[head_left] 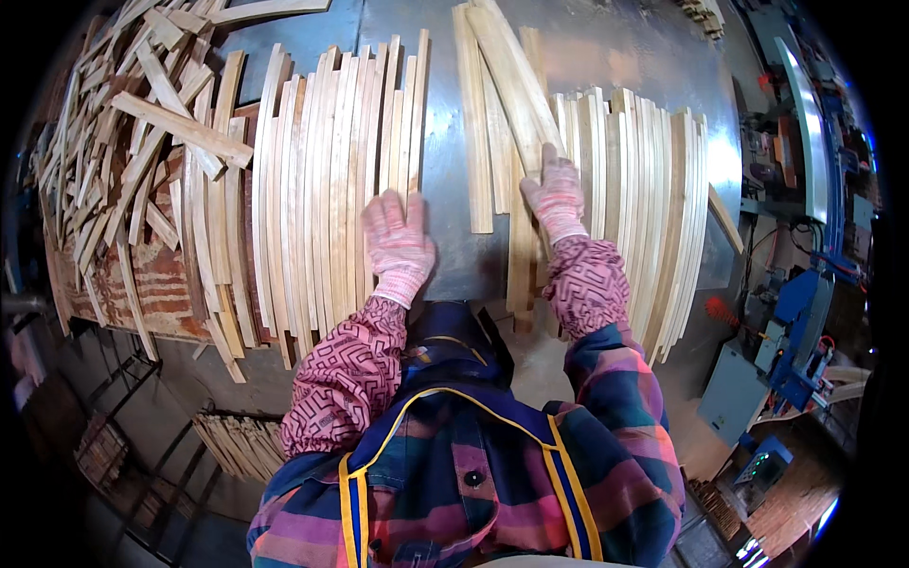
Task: The person gathers and stacks thin wooden planks on a metal table, then moves them to a conveyor belt. They repeatedly pick up bundles of planks, align them, and place them onto the moving belt for processing.
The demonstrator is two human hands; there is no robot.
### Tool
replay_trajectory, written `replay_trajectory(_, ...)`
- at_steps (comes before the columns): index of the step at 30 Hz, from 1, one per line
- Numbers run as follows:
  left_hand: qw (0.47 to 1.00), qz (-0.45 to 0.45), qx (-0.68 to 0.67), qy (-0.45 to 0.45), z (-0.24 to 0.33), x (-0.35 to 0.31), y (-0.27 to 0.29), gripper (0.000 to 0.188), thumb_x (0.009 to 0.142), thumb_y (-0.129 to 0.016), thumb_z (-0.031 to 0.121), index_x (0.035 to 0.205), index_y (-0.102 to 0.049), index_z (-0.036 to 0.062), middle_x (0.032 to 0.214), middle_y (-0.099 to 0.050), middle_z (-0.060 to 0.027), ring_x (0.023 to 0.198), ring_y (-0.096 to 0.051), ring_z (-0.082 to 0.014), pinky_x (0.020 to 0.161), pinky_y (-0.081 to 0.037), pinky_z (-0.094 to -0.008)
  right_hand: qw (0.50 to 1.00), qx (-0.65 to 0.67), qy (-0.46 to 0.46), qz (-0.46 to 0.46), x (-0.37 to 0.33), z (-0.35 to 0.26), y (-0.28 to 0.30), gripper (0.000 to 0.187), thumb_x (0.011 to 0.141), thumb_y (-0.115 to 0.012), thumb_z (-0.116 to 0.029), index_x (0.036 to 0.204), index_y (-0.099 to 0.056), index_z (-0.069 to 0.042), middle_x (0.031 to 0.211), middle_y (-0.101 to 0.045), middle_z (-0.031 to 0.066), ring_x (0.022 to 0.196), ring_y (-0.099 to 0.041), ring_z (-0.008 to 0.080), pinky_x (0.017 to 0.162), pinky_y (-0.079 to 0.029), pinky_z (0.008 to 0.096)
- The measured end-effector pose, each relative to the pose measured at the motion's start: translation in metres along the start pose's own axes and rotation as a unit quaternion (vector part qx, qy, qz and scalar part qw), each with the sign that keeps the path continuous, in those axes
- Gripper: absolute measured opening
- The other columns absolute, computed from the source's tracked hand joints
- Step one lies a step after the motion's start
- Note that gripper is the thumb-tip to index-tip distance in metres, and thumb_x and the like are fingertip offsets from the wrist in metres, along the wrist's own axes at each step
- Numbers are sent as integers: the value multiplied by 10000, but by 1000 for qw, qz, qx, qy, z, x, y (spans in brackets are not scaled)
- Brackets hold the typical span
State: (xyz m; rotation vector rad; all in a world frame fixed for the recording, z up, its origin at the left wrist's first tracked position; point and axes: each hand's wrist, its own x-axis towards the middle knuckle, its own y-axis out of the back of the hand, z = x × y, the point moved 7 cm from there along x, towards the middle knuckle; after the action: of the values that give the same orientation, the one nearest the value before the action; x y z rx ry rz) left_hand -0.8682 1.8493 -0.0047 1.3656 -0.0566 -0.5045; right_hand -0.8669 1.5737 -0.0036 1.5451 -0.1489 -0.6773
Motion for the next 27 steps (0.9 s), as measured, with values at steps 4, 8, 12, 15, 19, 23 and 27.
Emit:
replay_trajectory(4,988,-54,-130,-71,55,36,-15,749,789,-686,318,1458,-392,152,1490,-386,-205,1358,-391,-418,1107,-377,-462,1000,-9,-22,13,11,8,19,749,841,-625,-414,1482,-354,-135,1261,-559,167,1168,-536,295,990,-465,384)
replay_trajectory(8,976,-110,-183,49,86,67,-33,821,796,-682,330,1509,-318,148,1517,-352,-211,1401,-357,-379,1110,-374,-458,996,-42,-81,23,21,16,-5,788,824,-657,-362,1513,-315,-189,1271,-557,155,1241,-515,284,987,-488,381)
replay_trajectory(12,953,-130,-257,92,76,79,-43,873,807,-664,336,1534,-245,93,1552,-309,-205,1418,-340,-356,1111,-376,-435,988,145,-46,-39,30,28,3,895,806,-716,-316,1551,-241,-172,1348,-533,203,1256,-522,341,1049,-453,422)
replay_trajectory(15,929,-131,-332,103,58,62,-38,873,777,-650,294,1528,-258,83,1496,-392,-226,1363,-411,-368,1101,-377,-430,932,360,39,-19,-1,12,-26,897,809,-725,-290,1548,-245,-126,1382,-514,235,1250,-526,379,1065,-442,425)
replay_trajectory(19,919,-189,-344,31,35,-10,-25,709,823,-579,220,1464,-341,34,1299,-546,-311,1160,-563,-459,1000,-454,-477,889,367,-28,-273,-84,-71,-56,784,880,-659,-367,1520,-311,-76,1273,-594,237,1158,-593,379,1025,-467,428)
replay_trajectory(23,892,-441,-75,-59,22,-75,-11,488,915,-552,498,1174,-624,91,1114,-649,-194,1020,-658,-365,881,-523,-455,952,222,125,-169,-120,-91,-123,765,880,-616,-503,1471,-380,-78,1192,-621,212,1081,-621,364,956,-502,473)
replay_trajectory(27,969,-132,-113,-174,46,-43,-10,418,917,-519,484,1149,-620,151,1158,-639,-118,1060,-629,-307,842,-536,-439,988,112,29,-107,-95,-71,-33,649,870,-621,-428,1390,-458,-75,1257,-585,220,1153,-596,350,930,-513,435)
